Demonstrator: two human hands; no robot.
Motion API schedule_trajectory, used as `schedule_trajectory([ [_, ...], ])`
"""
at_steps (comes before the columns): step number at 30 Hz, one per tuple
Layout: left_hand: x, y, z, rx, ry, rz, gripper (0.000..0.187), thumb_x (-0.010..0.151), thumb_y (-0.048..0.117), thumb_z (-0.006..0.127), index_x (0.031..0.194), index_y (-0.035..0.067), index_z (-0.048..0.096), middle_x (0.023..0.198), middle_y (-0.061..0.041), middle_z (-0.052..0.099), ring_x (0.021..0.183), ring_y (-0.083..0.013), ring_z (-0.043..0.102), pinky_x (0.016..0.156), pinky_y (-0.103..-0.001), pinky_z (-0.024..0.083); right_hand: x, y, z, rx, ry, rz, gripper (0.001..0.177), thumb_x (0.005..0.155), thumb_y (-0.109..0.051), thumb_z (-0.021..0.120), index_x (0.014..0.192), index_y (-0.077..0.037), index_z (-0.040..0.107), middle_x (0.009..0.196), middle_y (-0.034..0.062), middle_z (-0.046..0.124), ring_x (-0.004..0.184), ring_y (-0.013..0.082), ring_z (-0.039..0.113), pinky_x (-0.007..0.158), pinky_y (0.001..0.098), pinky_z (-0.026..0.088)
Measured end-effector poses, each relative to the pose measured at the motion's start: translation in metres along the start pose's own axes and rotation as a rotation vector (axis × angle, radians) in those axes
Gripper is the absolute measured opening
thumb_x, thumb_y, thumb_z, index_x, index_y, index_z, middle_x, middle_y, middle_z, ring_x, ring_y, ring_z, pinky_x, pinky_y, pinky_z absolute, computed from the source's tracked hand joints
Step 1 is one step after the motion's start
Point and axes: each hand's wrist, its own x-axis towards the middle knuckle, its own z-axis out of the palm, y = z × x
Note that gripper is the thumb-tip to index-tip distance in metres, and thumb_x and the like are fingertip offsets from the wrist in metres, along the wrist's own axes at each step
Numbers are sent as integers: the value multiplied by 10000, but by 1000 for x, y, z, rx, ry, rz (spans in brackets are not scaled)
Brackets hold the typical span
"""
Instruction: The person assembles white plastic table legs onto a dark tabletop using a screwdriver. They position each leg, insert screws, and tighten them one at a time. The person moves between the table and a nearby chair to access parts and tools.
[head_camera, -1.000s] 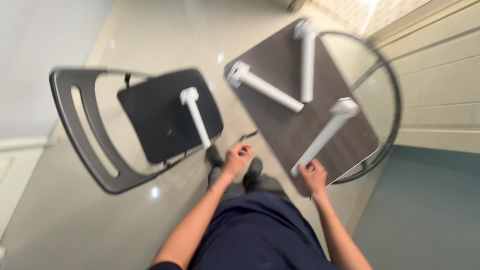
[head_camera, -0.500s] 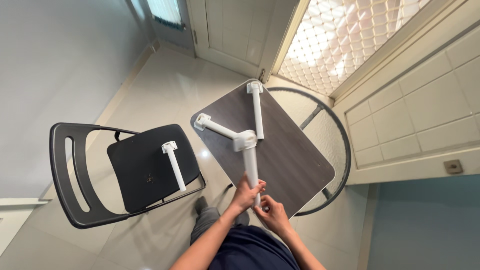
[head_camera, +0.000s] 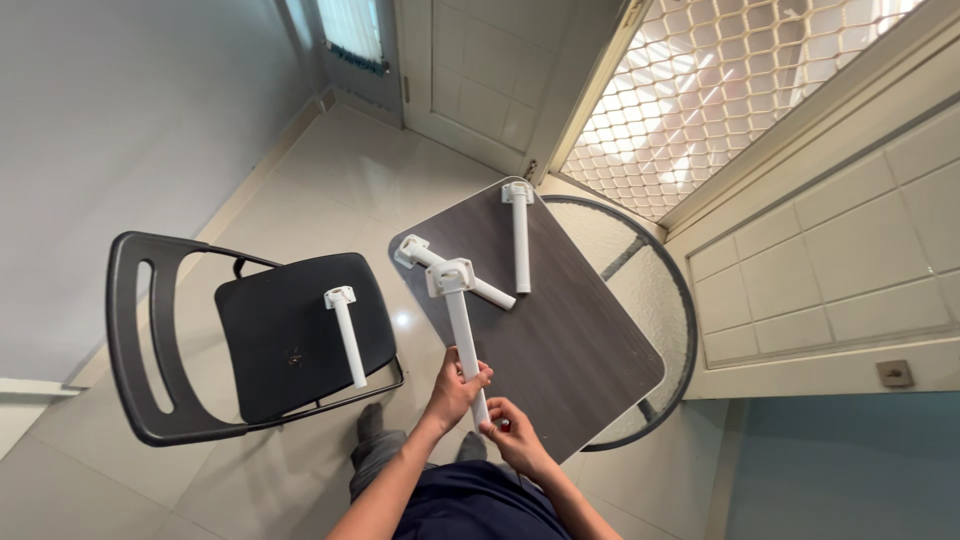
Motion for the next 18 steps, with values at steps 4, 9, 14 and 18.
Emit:
schedule_trajectory([
  [4, -1, -10, -30, 172, 50, -99, 483, 891, 225, 812, 1141, -3, 468, 967, -136, 694, 835, -211, 742, 711, -346, 618, 27, -7, 24, -36, 47, -21, 256, 958, -157, 714, 1196, -82, 659, 890, -38, 593, 650, 36, 483, 566, 221, 432],
  [9, 0, -19, -95, 183, 92, -140, 571, 843, 239, 794, 1232, 22, 438, 987, -128, 659, 821, -214, 750, 677, -358, 626, 68, -3, 75, -67, 42, 25, 260, 968, -165, 695, 1216, -94, 668, 874, -31, 642, 651, 39, 507, 567, 225, 437],
  [14, 10, -47, -185, 344, 191, -93, 589, 824, 238, 819, 1258, 41, 473, 977, -136, 684, 837, -252, 731, 682, -379, 602, 123, 32, 154, -54, -13, -61, 279, 959, -113, 721, 1230, -76, 669, 782, -23, 629, 658, 49, 495, 575, 235, 430],
  [18, 9, -98, -244, 427, 225, -185, 519, 829, 255, 806, 1221, 67, 524, 978, -119, 708, 851, -292, 745, 721, -413, 584, 165, 70, 213, -152, 24, -29, 296, 931, -118, 744, 1210, -63, 661, 734, 0, 641, 642, 77, 542, 571, 273, 464],
])
